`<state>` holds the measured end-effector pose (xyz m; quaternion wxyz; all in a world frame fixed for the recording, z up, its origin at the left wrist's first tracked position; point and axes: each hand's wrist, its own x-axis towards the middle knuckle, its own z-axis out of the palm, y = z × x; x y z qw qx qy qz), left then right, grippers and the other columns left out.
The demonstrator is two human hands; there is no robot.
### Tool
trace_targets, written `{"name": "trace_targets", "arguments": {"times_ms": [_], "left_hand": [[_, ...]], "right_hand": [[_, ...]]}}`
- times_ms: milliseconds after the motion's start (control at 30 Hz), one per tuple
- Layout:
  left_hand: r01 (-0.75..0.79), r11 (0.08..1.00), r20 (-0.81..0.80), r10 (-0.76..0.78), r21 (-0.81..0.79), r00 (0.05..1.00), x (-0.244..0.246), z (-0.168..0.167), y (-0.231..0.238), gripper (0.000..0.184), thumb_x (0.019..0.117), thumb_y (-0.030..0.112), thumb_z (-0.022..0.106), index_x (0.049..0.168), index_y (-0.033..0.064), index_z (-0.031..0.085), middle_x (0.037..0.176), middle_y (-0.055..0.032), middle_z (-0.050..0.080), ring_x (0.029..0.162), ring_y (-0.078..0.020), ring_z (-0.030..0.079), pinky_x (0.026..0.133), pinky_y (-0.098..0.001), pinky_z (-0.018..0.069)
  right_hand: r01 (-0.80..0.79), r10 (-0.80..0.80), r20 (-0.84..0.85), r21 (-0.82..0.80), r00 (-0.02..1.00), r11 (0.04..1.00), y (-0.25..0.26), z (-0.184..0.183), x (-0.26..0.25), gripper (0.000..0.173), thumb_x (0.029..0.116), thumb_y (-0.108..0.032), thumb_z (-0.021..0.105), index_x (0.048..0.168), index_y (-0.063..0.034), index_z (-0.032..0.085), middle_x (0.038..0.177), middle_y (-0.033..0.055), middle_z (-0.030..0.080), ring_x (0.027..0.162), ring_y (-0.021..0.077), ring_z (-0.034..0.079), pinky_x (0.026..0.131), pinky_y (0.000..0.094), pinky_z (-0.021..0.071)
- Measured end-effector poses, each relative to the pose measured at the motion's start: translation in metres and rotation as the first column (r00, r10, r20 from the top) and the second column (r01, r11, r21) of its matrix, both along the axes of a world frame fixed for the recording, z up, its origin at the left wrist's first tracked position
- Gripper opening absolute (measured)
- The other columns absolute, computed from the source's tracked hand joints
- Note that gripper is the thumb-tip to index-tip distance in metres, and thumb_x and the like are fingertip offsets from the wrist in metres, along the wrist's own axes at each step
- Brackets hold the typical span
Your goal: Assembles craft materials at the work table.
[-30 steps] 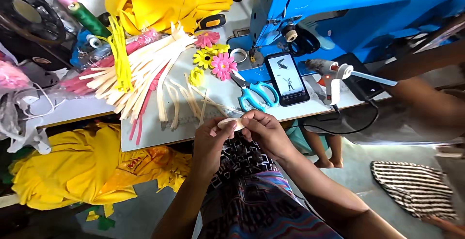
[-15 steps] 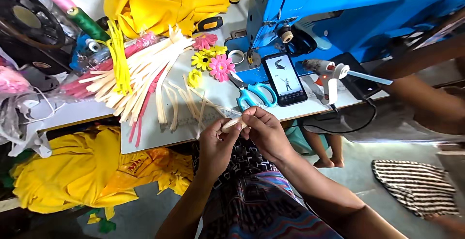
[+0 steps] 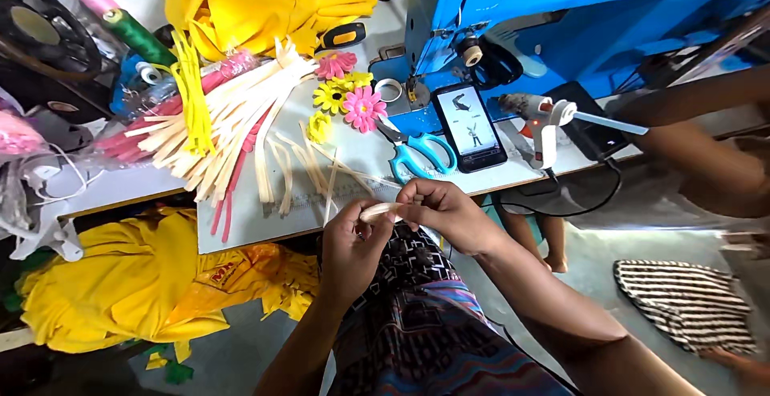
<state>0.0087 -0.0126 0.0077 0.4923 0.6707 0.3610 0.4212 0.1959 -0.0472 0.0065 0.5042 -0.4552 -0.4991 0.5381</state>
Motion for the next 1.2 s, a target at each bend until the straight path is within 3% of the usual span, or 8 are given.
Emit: {"name": "trace_targets", "arguments": {"times_ms": [300, 433, 567, 667, 767, 833, 1000, 1200], "left_hand": [[0.054, 0.991, 0.004, -0.054, -0.12, 0.999, 0.002, 0.007, 0.0, 0.007, 0.0934, 0.007, 0.064, 0.099, 0.0064, 0.068, 0.083, 0.0059, 0.067, 0.074, 0.002, 0.063, 0.07, -0.0151, 0.0531], [0.051, 0.983, 0.026, -0.047, -0.177, 0.999, 0.001, 0.006, 0.0, 0.007, 0.094, 0.006, 0.063, 0.099, 0.0057, 0.068, 0.083, 0.0044, 0.069, 0.075, 0.0001, 0.065, 0.07, -0.0168, 0.0545], [0.06, 0.98, 0.048, -0.052, -0.19, 0.997, 0.0, 0.006, -0.001, 0.008, 0.0941, 0.007, 0.063, 0.1, 0.006, 0.068, 0.083, 0.0046, 0.069, 0.075, -0.0002, 0.065, 0.071, -0.0174, 0.0543], [0.025, 0.991, 0.083, -0.015, -0.13, 0.996, 0.001, 0.003, 0.002, 0.009, 0.0941, 0.006, 0.064, 0.102, 0.006, 0.069, 0.085, 0.0059, 0.07, 0.076, 0.0, 0.065, 0.073, -0.0184, 0.056], [0.006, 0.991, 0.121, 0.011, -0.135, 0.993, 0.003, 0.0, 0.005, 0.01, 0.0932, 0.004, 0.065, 0.103, 0.005, 0.07, 0.086, 0.0051, 0.071, 0.077, -0.0016, 0.067, 0.075, -0.0204, 0.0574], [-0.002, 0.969, 0.172, 0.046, -0.247, 0.984, 0.005, -0.001, 0.006, 0.011, 0.0926, 0.002, 0.066, 0.101, 0.006, 0.071, 0.085, 0.0035, 0.072, 0.076, -0.0032, 0.067, 0.073, -0.0204, 0.0574], [-0.031, 0.879, 0.321, 0.206, -0.475, 0.925, 0.006, -0.004, 0.006, 0.017, 0.0973, -0.001, 0.059, 0.094, 0.0057, 0.075, 0.082, -0.003, 0.073, 0.071, -0.0073, 0.068, 0.067, -0.0209, 0.0571], [-0.046, 0.869, 0.314, 0.227, -0.493, 0.922, 0.006, -0.003, 0.005, 0.019, 0.0982, 0.0, 0.059, 0.094, 0.0061, 0.076, 0.083, -0.0024, 0.073, 0.072, -0.0069, 0.068, 0.066, -0.0207, 0.0567]], "right_hand": [[0.201, -0.193, -0.094, 0.076, 0.977, 0.977, -0.004, -0.007, -0.022, 0.012, 0.0931, -0.006, 0.058, 0.086, -0.0148, 0.063, 0.071, -0.0078, 0.061, 0.064, 0.0, 0.057, 0.063, 0.0181, 0.0499], [0.248, -0.263, 0.037, 0.233, 0.964, 0.94, -0.006, -0.009, -0.029, 0.008, 0.0937, -0.003, 0.058, 0.092, -0.0106, 0.06, 0.075, -0.008, 0.061, 0.064, -0.0036, 0.056, 0.06, 0.0139, 0.0482], [0.249, -0.36, 0.182, 0.447, 0.915, 0.859, -0.007, -0.013, -0.03, 0.005, 0.095, -0.006, 0.06, 0.094, -0.002, 0.062, 0.086, -0.0007, 0.061, 0.072, -0.0025, 0.057, 0.066, 0.0139, 0.051], [0.279, -0.304, 0.049, 0.278, 0.952, 0.919, -0.005, -0.011, -0.028, 0.005, 0.0956, -0.005, 0.061, 0.095, -0.0103, 0.063, 0.077, -0.0083, 0.063, 0.064, -0.0038, 0.057, 0.061, 0.0143, 0.05], [0.297, -0.278, -0.213, 0.06, 0.937, 0.953, -0.002, -0.009, -0.029, 0.012, 0.0975, -0.008, 0.06, 0.09, -0.0134, 0.067, 0.069, -0.0054, 0.062, 0.06, 0.0015, 0.057, 0.062, 0.0193, 0.051], [0.303, -0.293, -0.271, -0.006, 0.917, 0.953, -0.001, -0.008, -0.029, 0.013, 0.0992, -0.01, 0.06, 0.09, -0.0129, 0.068, 0.069, -0.0037, 0.063, 0.061, 0.0028, 0.059, 0.063, 0.0203, 0.0527], [0.303, -0.316, -0.24, -0.092, 0.918, 0.949, -0.004, -0.01, -0.024, 0.022, 0.1056, -0.017, 0.051, 0.096, -0.0112, 0.07, 0.076, -0.0028, 0.067, 0.065, 0.0036, 0.062, 0.066, 0.0209, 0.055], [0.297, -0.295, -0.045, 0.041, 0.954, 0.954, -0.005, -0.012, -0.022, 0.006, 0.0969, -0.01, 0.066, 0.097, -0.0079, 0.072, 0.078, -0.0033, 0.069, 0.066, 0.0019, 0.062, 0.063, 0.0181, 0.053]]}}
